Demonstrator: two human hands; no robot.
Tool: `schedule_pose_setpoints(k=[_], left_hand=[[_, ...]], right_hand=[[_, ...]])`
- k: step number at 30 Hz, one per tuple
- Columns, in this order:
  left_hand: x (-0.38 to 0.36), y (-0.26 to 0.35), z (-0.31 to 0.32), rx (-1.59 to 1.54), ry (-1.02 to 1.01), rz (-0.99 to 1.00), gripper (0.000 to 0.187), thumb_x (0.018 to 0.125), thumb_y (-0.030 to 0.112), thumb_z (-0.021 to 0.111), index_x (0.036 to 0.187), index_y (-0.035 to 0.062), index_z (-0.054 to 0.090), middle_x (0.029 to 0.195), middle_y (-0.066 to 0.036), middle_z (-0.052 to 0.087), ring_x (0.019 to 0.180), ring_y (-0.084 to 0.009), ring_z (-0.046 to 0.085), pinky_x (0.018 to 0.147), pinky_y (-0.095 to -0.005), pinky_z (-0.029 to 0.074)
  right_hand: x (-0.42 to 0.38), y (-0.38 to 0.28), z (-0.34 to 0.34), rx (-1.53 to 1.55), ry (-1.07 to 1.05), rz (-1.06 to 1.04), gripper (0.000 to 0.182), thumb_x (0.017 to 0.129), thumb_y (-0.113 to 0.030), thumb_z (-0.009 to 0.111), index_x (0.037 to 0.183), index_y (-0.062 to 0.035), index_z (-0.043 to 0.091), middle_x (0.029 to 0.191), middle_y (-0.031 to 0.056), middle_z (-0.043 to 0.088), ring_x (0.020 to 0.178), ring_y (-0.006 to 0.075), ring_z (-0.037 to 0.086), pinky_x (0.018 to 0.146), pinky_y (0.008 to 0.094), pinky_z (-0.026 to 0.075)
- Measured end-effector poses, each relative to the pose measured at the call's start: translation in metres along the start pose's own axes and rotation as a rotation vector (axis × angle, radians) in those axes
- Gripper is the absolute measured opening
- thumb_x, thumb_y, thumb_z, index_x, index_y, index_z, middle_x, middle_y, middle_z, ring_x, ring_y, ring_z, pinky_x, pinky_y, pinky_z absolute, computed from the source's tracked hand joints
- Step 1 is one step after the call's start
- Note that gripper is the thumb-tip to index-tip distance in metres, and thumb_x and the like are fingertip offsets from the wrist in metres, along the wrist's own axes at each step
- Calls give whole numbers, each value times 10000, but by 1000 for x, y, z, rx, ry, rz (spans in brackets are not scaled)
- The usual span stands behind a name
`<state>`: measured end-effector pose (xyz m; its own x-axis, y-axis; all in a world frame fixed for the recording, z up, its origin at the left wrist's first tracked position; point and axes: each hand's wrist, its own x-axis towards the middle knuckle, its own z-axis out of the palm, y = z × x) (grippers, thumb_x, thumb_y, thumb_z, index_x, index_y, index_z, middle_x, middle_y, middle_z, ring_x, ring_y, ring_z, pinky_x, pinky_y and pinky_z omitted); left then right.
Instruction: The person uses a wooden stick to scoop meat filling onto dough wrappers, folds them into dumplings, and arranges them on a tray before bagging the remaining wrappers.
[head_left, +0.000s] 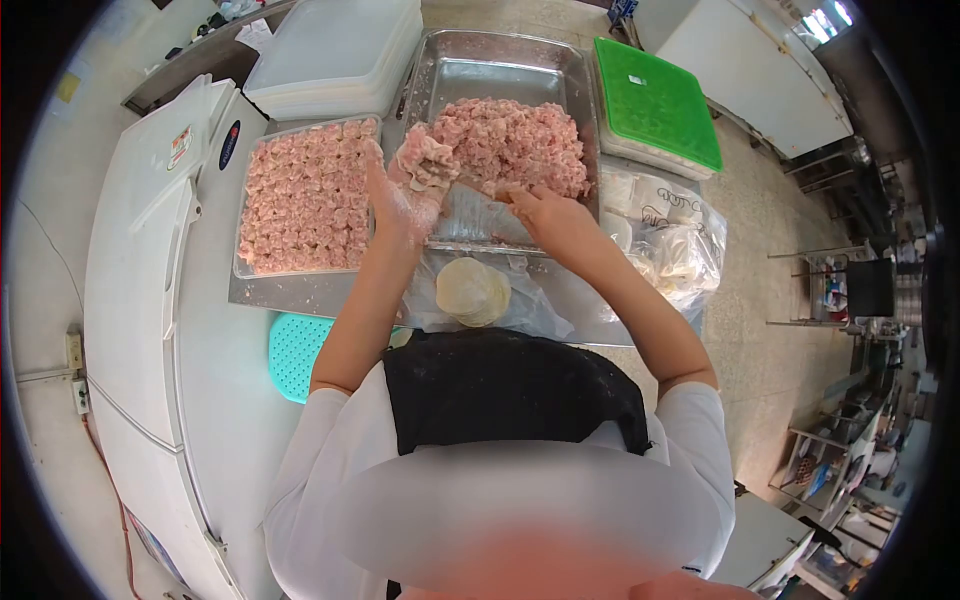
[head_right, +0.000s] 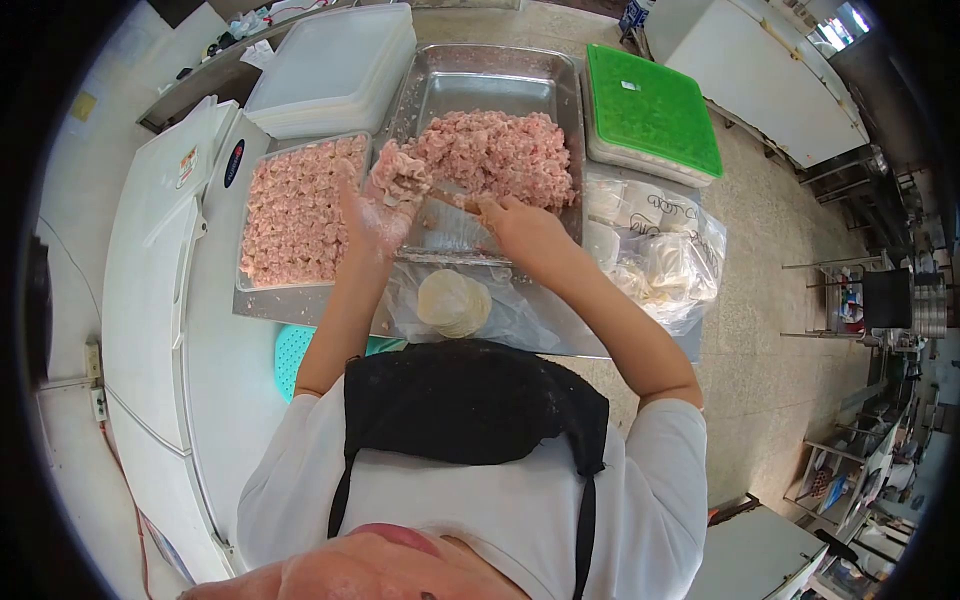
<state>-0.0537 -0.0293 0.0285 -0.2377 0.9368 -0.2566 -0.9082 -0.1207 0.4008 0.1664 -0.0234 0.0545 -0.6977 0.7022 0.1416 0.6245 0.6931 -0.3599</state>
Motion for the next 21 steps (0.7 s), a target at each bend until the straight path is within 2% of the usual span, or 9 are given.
schedule_pose_setpoints(k=[5, 7, 10, 11, 13, 15, 16, 18, 21], left_hand=[[13, -4, -20, 66, 36, 49, 688, 924, 593, 402, 1233, -19, 466, 1045, -146, 570, 997, -305, 588, 945, -447, 453], [32, -9, -36, -228, -645, -155, 668, 924, 567, 426, 1152, -57, 501, 921, -99, 576, 987, -267, 583, 909, -435, 483], [15, -16, -22, -221, -255, -36, 544, 911, 415, 557, 1120, -85, 496, 934, -111, 593, 997, -263, 587, 916, -410, 495], [5, -18, -11, -221, -252, -18, 544, 911, 415, 557, 1120, -85, 496, 934, -111, 593, 997, -263, 587, 916, -410, 495], [-15, -24, 21, 137, -133, 139, 448, 855, 206, 663, 1175, -54, 488, 1051, -123, 609, 1019, -246, 590, 914, -381, 501], [-28, -27, 24, 379, -191, 205, 469, 833, 152, 680, 1213, -36, 480, 1108, -123, 606, 1025, -234, 595, 918, -366, 500], [-32, -29, 26, 623, -250, 253, 508, 812, 98, 698, 1252, -19, 471, 1164, -124, 603, 1031, -223, 600, 922, -351, 498], [-35, -31, 35, 925, -275, 375, 581, 787, 104, 725, 1292, 14, 451, 1165, -109, 612, 1020, -205, 607, 910, -342, 498], [-41, -27, 51, 1409, -377, 481, 634, 739, 114, 768, 1295, 40, 472, 1142, -84, 633, 1007, -178, 614, 885, -319, 499]], right_hand=[[1, 9, -32, -155, -45, -69, 313, 893, -207, 542, 1172, -66, 525, 945, 141, 594, 817, 333, 645, 666, 451, 533], [-1, 12, -25, -119, 31, -158, 316, 892, -204, 543, 1176, -67, 522, 940, 144, 589, 824, 340, 644, 661, 456, 533], [1, 34, -22, -41, 5, -127, 274, 901, -202, 534, 1132, -64, 585, 887, 148, 611, 788, 326, 645, 676, 456, 525], [1, 49, -33, 119, 43, -251, 255, 923, -196, 519, 1116, -56, 608, 875, 142, 621, 782, 305, 636, 672, 418, 515], [-2, 69, -45, 289, 84, -383, 246, 945, -190, 504, 1100, -47, 631, 863, 135, 632, 776, 284, 627, 667, 381, 504], [-9, 81, -53, 558, -68, 27, 277, 966, -218, 500, 1125, -43, 644, 780, 98, 624, 718, 197, 603, 657, 329, 484], [-11, 83, -56, 562, -72, 20, 277, 966, -218, 500, 1125, -43, 644, 780, 98, 624, 718, 197, 603, 657, 329, 484], [-13, 83, -64, 723, -362, 150, 270, 955, -228, 504, 1076, -27, 639, 822, 197, 636, 750, 333, 603, 684, 383, 472], [-21, 83, -78, 696, -325, -20, 271, 948, -232, 519, 1107, -46, 635, 871, 195, 651, 762, 332, 618, 700, 367, 481]])
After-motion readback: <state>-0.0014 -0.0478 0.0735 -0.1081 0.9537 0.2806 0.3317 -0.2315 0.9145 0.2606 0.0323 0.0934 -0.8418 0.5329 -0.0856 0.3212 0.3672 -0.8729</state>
